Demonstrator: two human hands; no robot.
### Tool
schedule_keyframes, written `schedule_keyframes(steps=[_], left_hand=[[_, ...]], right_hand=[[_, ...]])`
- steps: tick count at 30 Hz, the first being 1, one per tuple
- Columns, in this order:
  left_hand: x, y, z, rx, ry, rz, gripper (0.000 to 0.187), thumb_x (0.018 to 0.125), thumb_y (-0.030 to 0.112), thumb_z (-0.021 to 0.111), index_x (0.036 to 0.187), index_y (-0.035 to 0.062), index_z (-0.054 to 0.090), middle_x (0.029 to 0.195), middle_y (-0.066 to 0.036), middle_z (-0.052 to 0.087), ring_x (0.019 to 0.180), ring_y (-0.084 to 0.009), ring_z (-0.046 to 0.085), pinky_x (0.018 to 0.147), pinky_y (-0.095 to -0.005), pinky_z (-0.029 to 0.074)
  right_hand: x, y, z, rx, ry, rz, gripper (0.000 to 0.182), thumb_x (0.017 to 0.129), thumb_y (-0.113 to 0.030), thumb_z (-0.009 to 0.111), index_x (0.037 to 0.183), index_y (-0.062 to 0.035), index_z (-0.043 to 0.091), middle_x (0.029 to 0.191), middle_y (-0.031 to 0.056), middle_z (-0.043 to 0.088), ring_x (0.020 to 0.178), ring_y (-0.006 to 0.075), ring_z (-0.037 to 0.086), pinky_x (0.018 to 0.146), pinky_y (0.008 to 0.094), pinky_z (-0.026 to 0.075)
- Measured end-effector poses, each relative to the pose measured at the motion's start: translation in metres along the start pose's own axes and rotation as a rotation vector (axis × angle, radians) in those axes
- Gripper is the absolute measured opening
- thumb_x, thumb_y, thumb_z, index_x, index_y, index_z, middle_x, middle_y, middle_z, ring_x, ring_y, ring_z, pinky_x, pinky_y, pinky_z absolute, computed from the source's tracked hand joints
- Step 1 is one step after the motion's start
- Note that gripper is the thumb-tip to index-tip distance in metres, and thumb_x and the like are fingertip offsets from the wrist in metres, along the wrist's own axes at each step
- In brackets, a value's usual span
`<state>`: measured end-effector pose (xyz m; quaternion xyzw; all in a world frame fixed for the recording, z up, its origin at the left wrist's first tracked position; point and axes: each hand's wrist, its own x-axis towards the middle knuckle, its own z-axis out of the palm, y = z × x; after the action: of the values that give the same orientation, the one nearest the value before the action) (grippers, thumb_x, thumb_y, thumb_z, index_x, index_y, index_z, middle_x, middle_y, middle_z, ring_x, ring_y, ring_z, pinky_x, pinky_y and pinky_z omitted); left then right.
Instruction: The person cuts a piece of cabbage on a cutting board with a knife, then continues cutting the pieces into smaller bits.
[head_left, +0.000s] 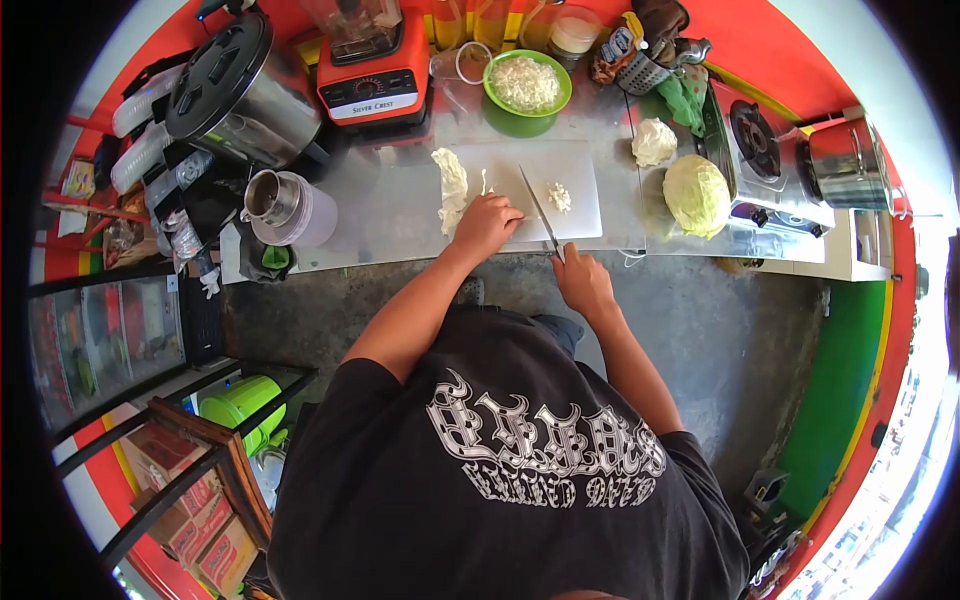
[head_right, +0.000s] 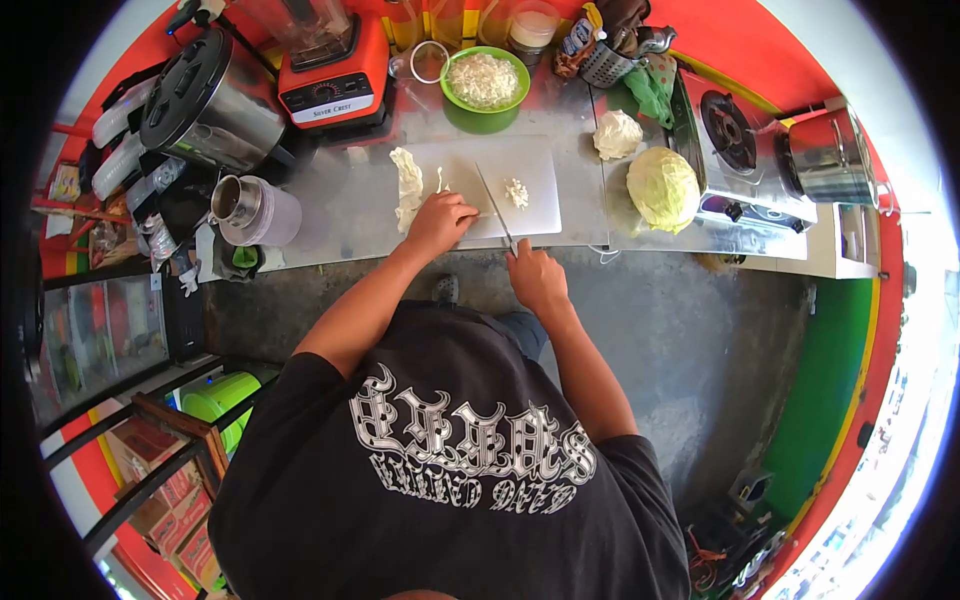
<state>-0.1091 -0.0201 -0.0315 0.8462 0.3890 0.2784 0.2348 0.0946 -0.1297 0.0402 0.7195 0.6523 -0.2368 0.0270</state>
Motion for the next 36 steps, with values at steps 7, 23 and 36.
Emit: schedule_keyframes(steps=[7, 23, 36], left_hand=[[-0.005, 0.002, -0.004, 0.024, -0.004, 0.063, 0.015, 0.084, 0.01, 0.068, 0.094, 0.0114, 0.08, 0.086, -0.005, 0.065, 0.087, -0.0268, 0.062, 0.083, -0.0391, 0.05], [-0.018, -0.011, -0.005, 0.158, 0.015, 0.26, 0.044, 0.08, 0.009, 0.07, 0.123, 0.0161, 0.073, 0.089, -0.002, 0.055, 0.089, -0.0238, 0.055, 0.079, -0.0389, 0.046], [-0.016, -0.009, -0.003, 0.163, -0.005, 0.199, 0.036, 0.083, 0.011, 0.069, 0.119, 0.0183, 0.074, 0.091, -0.001, 0.057, 0.094, -0.0224, 0.056, 0.083, -0.0383, 0.046]], right_hand=[[0.008, -0.003, 0.024, -0.051, 0.016, 0.033, 0.035, 0.105, -0.035, 0.052, 0.112, -0.0005, 0.052, 0.087, 0.0248, 0.073, 0.082, 0.0442, 0.073, 0.07, 0.0547, 0.058], [0.03, -0.032, 0.033, -0.086, 0.073, 0.083, 0.028, 0.104, -0.031, 0.053, 0.105, -0.0031, 0.052, 0.084, 0.0184, 0.075, 0.079, 0.0379, 0.075, 0.068, 0.0481, 0.061], [0.031, -0.034, 0.039, -0.025, 0.106, 0.094, 0.037, 0.103, -0.037, 0.056, 0.109, -0.001, 0.05, 0.082, 0.0209, 0.073, 0.077, 0.0412, 0.074, 0.065, 0.0513, 0.059]])
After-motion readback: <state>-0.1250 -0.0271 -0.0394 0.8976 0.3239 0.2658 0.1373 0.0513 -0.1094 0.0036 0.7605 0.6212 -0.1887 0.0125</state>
